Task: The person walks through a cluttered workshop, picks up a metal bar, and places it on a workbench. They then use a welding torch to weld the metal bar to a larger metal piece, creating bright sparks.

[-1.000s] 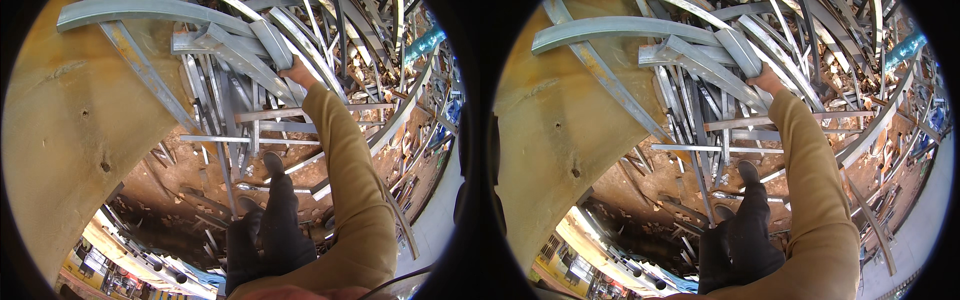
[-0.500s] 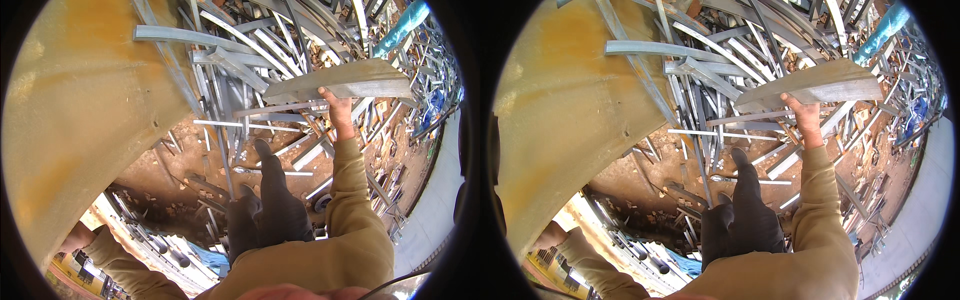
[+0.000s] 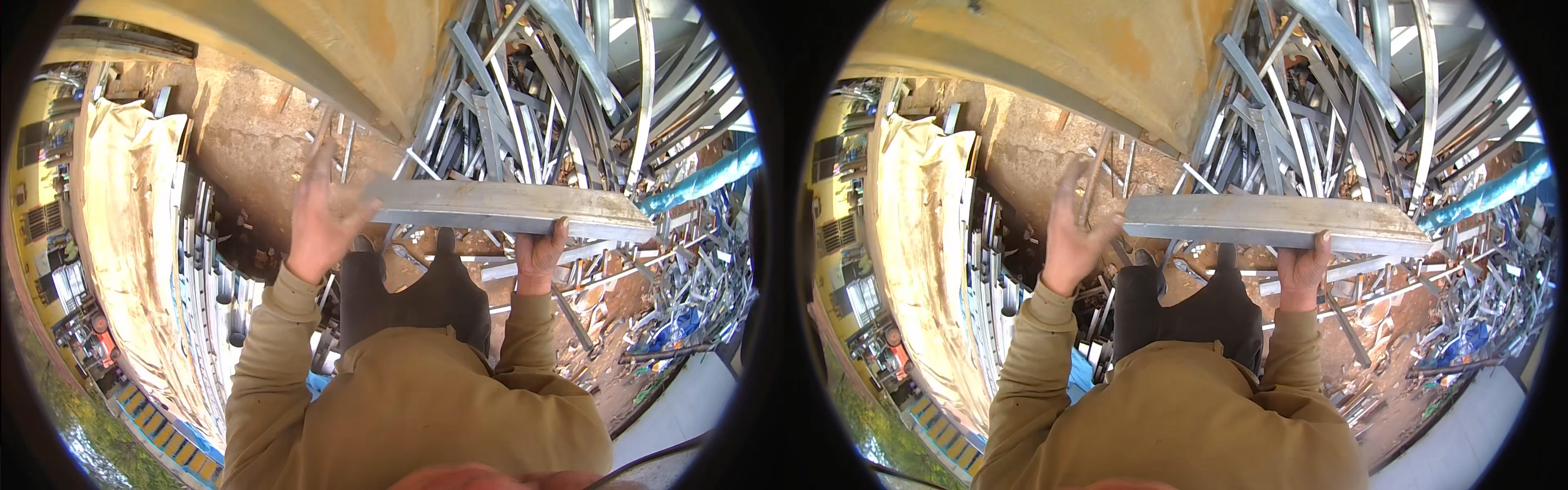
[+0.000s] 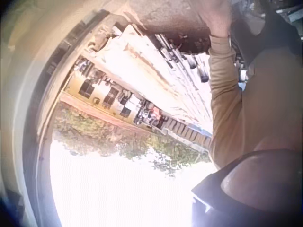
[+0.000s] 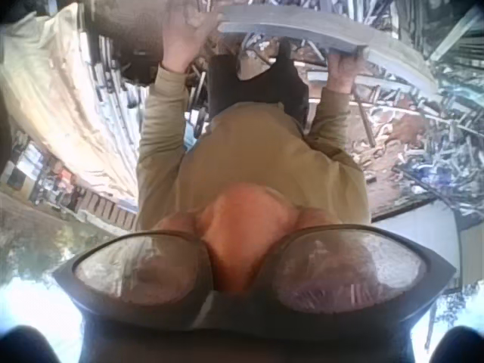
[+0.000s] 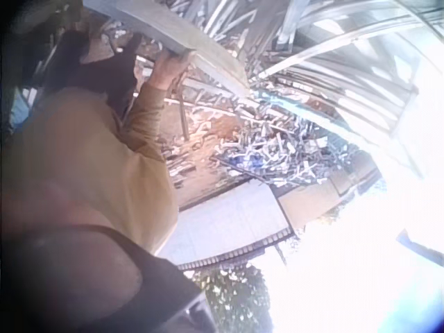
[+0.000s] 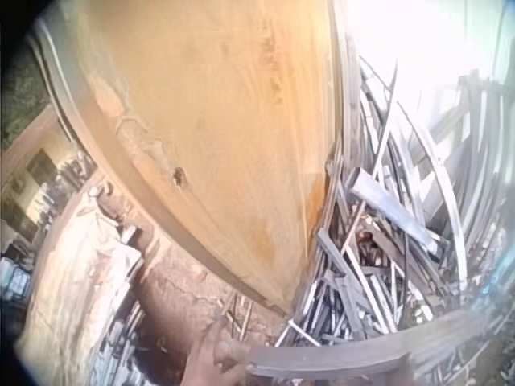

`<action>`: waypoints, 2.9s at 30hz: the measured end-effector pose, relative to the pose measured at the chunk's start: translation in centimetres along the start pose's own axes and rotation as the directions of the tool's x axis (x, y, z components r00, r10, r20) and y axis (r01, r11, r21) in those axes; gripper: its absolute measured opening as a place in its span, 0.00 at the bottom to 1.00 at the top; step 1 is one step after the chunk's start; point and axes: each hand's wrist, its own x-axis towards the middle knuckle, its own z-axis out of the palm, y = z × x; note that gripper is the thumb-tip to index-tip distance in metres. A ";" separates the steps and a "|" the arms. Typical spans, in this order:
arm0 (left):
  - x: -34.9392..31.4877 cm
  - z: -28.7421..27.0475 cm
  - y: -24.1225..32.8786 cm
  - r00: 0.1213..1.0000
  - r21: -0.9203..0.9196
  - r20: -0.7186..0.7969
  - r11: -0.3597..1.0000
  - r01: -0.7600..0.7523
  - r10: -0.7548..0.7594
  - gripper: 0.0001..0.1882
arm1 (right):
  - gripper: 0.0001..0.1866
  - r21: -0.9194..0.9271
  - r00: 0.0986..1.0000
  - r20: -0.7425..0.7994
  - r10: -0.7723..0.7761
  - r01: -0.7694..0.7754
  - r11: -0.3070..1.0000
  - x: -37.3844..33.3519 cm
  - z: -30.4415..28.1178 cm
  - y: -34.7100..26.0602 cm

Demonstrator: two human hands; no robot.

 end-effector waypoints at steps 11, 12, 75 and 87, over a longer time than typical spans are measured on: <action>-11.8 -13.0 -17.4 0.891 -0.273 0.450 0.939 0.208 -0.066 0.56 | 0.40 -0.535 0.727 0.318 0.609 -0.393 0.748 -12.0 21.6 24.0; -12.0 -14.9 -20.0 0.890 -0.246 0.448 0.947 0.208 -0.080 0.54 | 0.40 -0.584 0.699 0.286 0.655 -0.415 0.698 -12.5 23.6 26.6; 60.6 -105.0 -120.9 0.680 -0.526 0.363 0.462 0.714 -0.637 0.30 | 0.30 -0.428 0.335 -0.397 0.855 -0.891 0.150 44.4 121.8 144.9; 51.8 -112.8 -128.0 0.279 -0.695 -0.176 0.319 0.644 -0.944 0.24 | 0.33 -0.608 -0.068 -0.554 0.830 -0.648 -0.459 31.9 134.0 176.9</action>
